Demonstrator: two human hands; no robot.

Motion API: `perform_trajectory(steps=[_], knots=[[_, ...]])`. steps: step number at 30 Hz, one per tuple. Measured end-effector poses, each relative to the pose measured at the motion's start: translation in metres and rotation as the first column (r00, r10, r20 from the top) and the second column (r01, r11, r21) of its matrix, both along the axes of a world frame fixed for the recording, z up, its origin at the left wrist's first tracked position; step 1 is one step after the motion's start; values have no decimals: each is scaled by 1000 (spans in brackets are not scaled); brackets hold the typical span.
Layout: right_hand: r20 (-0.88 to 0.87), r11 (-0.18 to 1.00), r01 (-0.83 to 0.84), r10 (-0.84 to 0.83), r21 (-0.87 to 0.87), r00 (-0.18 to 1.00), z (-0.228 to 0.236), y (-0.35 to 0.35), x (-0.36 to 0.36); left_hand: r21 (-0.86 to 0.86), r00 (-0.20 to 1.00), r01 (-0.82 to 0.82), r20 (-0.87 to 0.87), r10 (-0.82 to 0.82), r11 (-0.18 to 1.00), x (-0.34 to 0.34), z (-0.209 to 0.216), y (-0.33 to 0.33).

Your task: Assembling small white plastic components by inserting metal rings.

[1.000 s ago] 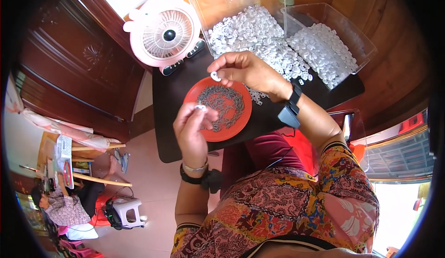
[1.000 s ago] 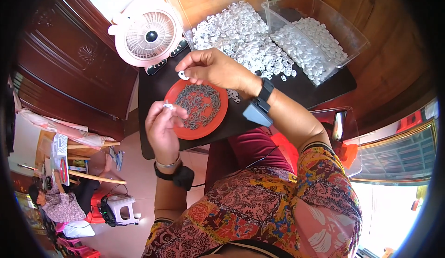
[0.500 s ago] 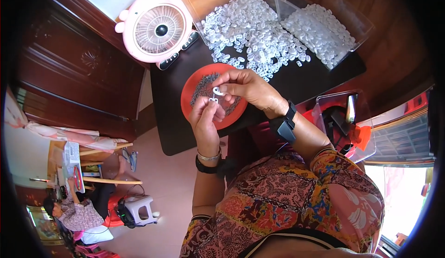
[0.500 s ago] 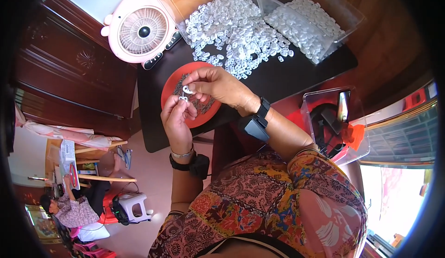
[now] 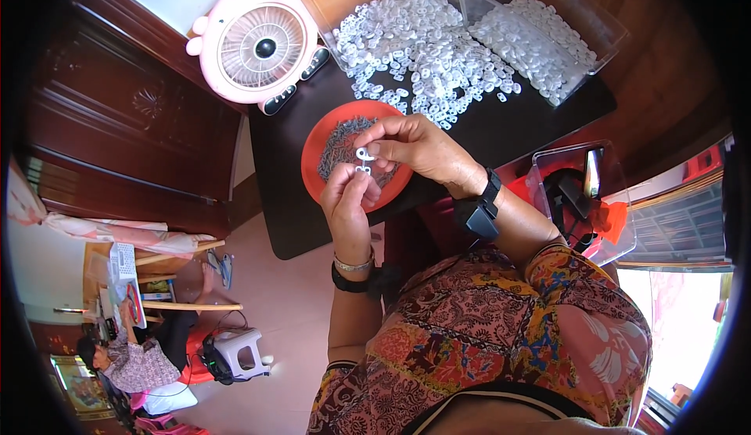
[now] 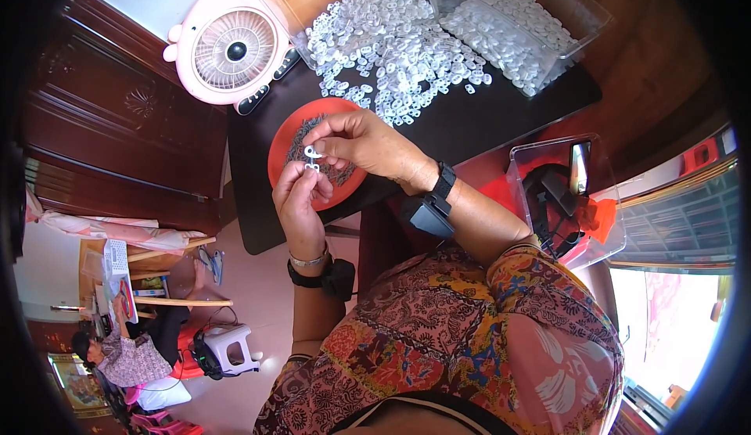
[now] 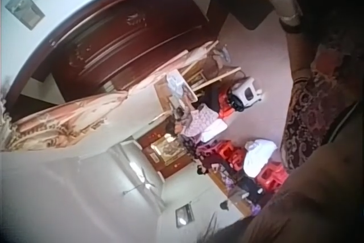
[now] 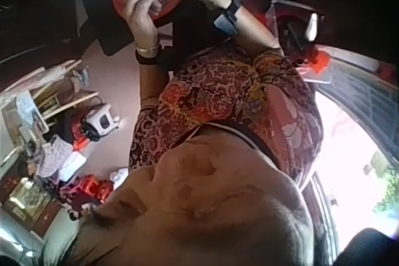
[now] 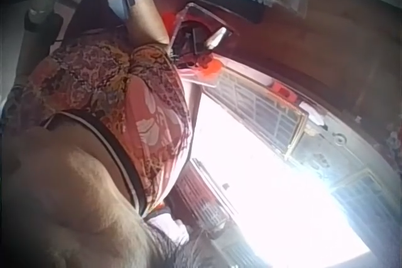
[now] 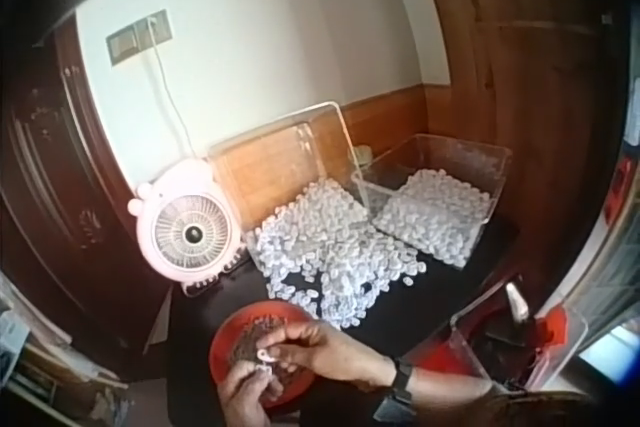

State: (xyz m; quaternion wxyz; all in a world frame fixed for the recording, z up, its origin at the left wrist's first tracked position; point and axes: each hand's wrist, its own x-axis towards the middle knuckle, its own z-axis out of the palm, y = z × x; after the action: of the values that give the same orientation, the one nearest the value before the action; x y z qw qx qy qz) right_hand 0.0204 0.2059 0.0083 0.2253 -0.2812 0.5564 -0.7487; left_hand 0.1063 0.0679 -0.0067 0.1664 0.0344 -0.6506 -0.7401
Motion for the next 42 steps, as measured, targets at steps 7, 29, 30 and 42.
perform_trajectory(steps=[7, 29, 30, 42], knots=[[-55, 999, 20, -18, 34, 998, 0, 2, 2, -52, 1000, 2, -6, -2, 999, 1, 0, 0], [-297, 998, 64, -59, 7, 953, -11, -3, 6, -41, 1000, 12, -10, -13, 999, 1, -3, 1], [-311, 998, 68, -62, 6, 948, -12, -4, 6, -41, 1000, 9, -9, -10, 999, 1, -3, 1], [-411, 999, 43, -32, 18, 911, -4, 3, 12, 81, 996, -93, -1, 93, 992, 4, -1, 12]])
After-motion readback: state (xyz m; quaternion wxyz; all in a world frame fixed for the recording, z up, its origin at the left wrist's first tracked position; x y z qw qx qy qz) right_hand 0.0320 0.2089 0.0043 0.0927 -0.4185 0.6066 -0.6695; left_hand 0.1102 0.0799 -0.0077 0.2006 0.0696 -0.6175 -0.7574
